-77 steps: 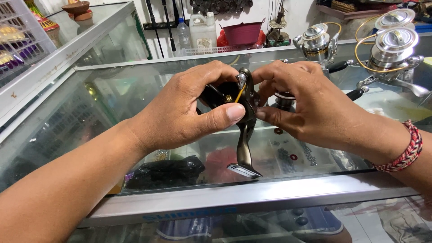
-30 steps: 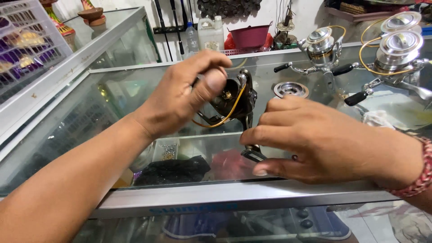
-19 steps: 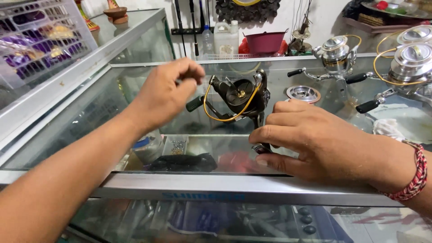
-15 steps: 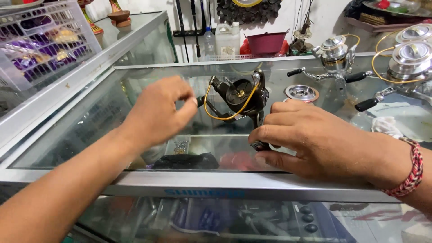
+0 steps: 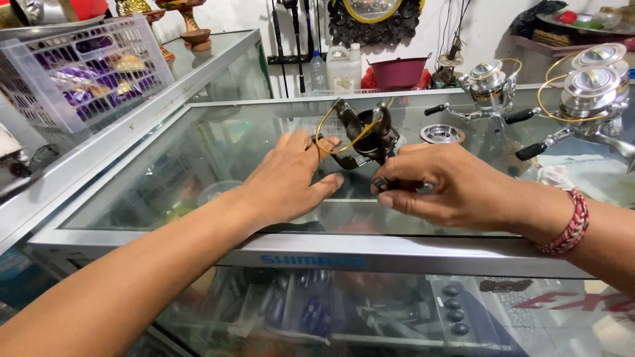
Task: Reassembling a fishing reel by attaching the spool and handle to the main housing on a glass counter.
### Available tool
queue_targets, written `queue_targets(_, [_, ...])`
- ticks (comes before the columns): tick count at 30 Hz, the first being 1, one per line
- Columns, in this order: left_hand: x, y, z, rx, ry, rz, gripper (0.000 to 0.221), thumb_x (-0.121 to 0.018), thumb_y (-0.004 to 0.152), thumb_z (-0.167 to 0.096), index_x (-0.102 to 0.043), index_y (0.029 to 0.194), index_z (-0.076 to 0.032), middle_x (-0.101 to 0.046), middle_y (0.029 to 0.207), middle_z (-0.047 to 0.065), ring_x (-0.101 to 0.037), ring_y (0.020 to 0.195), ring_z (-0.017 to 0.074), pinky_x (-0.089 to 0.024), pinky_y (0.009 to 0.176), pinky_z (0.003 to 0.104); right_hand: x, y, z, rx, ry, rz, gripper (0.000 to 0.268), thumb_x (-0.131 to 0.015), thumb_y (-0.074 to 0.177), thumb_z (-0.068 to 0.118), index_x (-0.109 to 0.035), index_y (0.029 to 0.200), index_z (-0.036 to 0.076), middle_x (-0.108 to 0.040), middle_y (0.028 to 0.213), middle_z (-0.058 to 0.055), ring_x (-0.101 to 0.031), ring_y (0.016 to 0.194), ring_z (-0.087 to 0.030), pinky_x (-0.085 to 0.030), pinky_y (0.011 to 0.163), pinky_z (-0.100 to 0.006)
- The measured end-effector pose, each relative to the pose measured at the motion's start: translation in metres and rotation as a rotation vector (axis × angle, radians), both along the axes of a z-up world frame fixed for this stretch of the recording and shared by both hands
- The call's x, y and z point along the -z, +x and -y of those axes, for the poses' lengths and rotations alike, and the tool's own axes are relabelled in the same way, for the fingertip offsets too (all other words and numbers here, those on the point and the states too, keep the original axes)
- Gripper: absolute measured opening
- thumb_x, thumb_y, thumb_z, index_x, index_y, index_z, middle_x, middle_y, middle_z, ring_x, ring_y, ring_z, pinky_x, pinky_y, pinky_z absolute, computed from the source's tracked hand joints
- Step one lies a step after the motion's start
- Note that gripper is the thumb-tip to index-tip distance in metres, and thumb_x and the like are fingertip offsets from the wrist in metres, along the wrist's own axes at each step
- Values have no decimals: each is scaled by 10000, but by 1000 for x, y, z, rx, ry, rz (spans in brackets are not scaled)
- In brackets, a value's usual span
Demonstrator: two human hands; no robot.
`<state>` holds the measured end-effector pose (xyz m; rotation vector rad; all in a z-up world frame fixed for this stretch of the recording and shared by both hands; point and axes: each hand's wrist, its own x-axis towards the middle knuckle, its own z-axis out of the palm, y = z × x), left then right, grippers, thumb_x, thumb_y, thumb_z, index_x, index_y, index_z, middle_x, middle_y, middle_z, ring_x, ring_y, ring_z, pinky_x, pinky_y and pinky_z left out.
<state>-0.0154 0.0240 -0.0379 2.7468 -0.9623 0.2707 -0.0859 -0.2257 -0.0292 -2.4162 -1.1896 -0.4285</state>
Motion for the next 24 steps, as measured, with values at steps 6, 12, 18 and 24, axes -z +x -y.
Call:
queue_targets(6, [-8,10,15,13,131,-8,543,-481,993,-495,-502,1438,-184,-678,1233,181,-563,1165,377,-464,912,514,-10,-8,-6,57,149,-26,207,-672,942,289,-761,958,104,-733,796,29,-623,664,-81,-495,588,-246])
queue_targets(12, [-5,21,23,37,65,-44,296,-509,994,-419,-596,1150,-183,-715,1043,123,-653,943,401,-467,731,521,-6,-6,-5,43,90,76,226,-634,961,299,-741,1006,105,-746,806,17,-642,638,-106,-527,550,-261])
queue_targets(18, [-22,11,7,-70,170,-110,286,-560,990,-434,-620,1137,-197,-746,1056,98,-670,993,369,-498,748,505,-2,-4,-7,9,75,89,201,-631,970,264,-720,1035,96,-767,888,-10,-711,776,-167,-549,704,-314])
queue_targets(24, [-24,-1,-18,-133,327,-51,143,-518,1005,-251,-572,950,-131,-721,901,158,-653,847,418,-465,641,524,3,-6,-6,102,8,-39,273,-596,971,359,-716,1095,147,-784,898,-1,-721,758,-183,-535,634,-351])
